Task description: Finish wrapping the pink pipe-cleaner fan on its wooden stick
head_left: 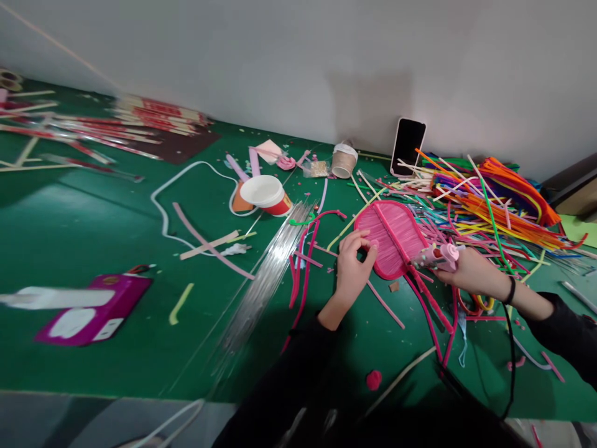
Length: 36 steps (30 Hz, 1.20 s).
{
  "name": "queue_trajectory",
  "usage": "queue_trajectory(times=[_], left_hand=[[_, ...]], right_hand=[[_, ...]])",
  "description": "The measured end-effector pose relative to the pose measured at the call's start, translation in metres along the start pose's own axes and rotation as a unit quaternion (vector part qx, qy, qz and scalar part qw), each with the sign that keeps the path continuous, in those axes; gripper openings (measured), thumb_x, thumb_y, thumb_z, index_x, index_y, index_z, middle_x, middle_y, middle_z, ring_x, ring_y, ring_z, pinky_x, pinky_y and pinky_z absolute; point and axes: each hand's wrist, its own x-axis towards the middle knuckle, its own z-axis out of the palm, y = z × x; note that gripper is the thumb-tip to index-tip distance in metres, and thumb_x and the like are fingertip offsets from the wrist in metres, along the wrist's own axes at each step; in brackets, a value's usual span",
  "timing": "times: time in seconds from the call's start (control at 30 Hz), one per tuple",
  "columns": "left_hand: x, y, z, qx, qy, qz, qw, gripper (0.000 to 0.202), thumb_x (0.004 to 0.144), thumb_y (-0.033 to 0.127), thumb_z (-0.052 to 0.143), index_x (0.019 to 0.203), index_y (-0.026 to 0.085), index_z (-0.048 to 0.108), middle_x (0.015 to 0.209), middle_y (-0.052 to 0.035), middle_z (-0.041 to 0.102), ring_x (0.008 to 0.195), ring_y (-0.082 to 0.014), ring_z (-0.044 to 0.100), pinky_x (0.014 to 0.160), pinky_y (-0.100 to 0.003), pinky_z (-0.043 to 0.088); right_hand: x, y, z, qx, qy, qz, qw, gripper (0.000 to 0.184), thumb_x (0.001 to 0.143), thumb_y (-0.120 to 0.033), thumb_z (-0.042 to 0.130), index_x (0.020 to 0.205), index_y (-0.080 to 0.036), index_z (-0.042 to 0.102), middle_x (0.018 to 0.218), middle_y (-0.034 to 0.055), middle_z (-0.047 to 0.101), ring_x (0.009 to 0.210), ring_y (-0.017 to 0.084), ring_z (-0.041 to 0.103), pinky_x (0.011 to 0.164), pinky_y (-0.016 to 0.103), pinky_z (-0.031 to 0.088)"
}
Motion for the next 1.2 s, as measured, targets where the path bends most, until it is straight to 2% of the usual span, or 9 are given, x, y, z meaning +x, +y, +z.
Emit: queue_trajectory(times=[0.13,0.3,0.57,0.73,0.97,1.1,1.2], left_hand=[[0.0,0.0,0.0,-0.001,0.001,0.003,1.0,0.017,0.09,0.03,0.06,0.075,0.023,0.057,0.111,-0.0107,0.071,0.115,-0.0267,0.062,0.103,-0.048,0.048],[0.0,0.0,0.0,-0.002,-0.001,0.002,1.0,0.017,0.09,0.029,0.061,0.074,0.023,0.057,0.111,-0.0103,0.071,0.115,-0.0265,0.062,0.103,-0.048,0.048],[0.0,0.0,0.0,0.0,-0.003,-0.001,1.0,0.017,0.09,0.03,0.06,0.074,0.023,0.057,0.111,-0.0096,0.071,0.115,-0.026,0.061,0.103,-0.047,0.048],[0.0,0.0,0.0,0.001,-0.003,-0.005,1.0,0.017,0.09,0.03,0.06,0.075,0.023,0.056,0.112,-0.0095,0.07,0.116,-0.0258,0.061,0.103,-0.047,0.048],[0.0,0.0,0.0,0.002,-0.006,-0.006,1.0,0.017,0.09,0.03,0.061,0.075,0.023,0.057,0.112,-0.0093,0.07,0.116,-0.0261,0.061,0.103,-0.047,0.048],[0.0,0.001,0.0,0.002,-0.005,-0.003,1.0,0.018,0.09,0.03,0.061,0.074,0.023,0.056,0.112,-0.0096,0.071,0.116,-0.0265,0.061,0.104,-0.047,0.047],[0.0,0.0,0.0,0.002,-0.004,-0.001,1.0,0.018,0.09,0.03,0.06,0.074,0.023,0.057,0.112,-0.0101,0.071,0.115,-0.0266,0.062,0.104,-0.048,0.047]], right_hand=[[0.0,0.002,0.0,0.002,0.012,0.005,1.0,0.019,0.078,-0.028,0.062,0.093,-0.023,0.073,0.072,0.0011,0.07,0.065,0.017,0.062,0.06,0.024,0.04],[-0.003,0.007,0.0,0.009,0.015,-0.001,1.0,0.027,0.076,-0.028,0.063,0.101,-0.023,0.073,0.079,0.0023,0.073,0.069,0.018,0.064,0.063,0.025,0.041],[-0.002,0.003,-0.001,0.005,-0.004,0.005,1.0,0.024,0.079,-0.028,0.061,0.099,-0.022,0.073,0.077,0.002,0.072,0.068,0.017,0.063,0.062,0.025,0.039],[-0.001,-0.002,-0.001,-0.012,-0.002,0.031,0.999,0.019,0.08,-0.03,0.06,0.092,-0.021,0.072,0.074,0.0021,0.069,0.064,0.016,0.06,0.059,0.025,0.037],[-0.003,-0.001,-0.001,-0.024,-0.006,0.047,0.999,0.02,0.081,-0.031,0.06,0.092,-0.02,0.072,0.072,0.0029,0.067,0.061,0.016,0.057,0.058,0.026,0.035],[-0.003,0.004,-0.001,-0.01,-0.002,0.029,1.0,0.024,0.08,-0.028,0.061,0.098,-0.022,0.073,0.078,0.0026,0.07,0.067,0.016,0.061,0.061,0.025,0.038],[-0.003,0.006,-0.001,-0.001,0.002,0.023,1.0,0.022,0.078,-0.03,0.063,0.096,-0.022,0.074,0.073,0.0015,0.069,0.065,0.016,0.06,0.06,0.025,0.037]])
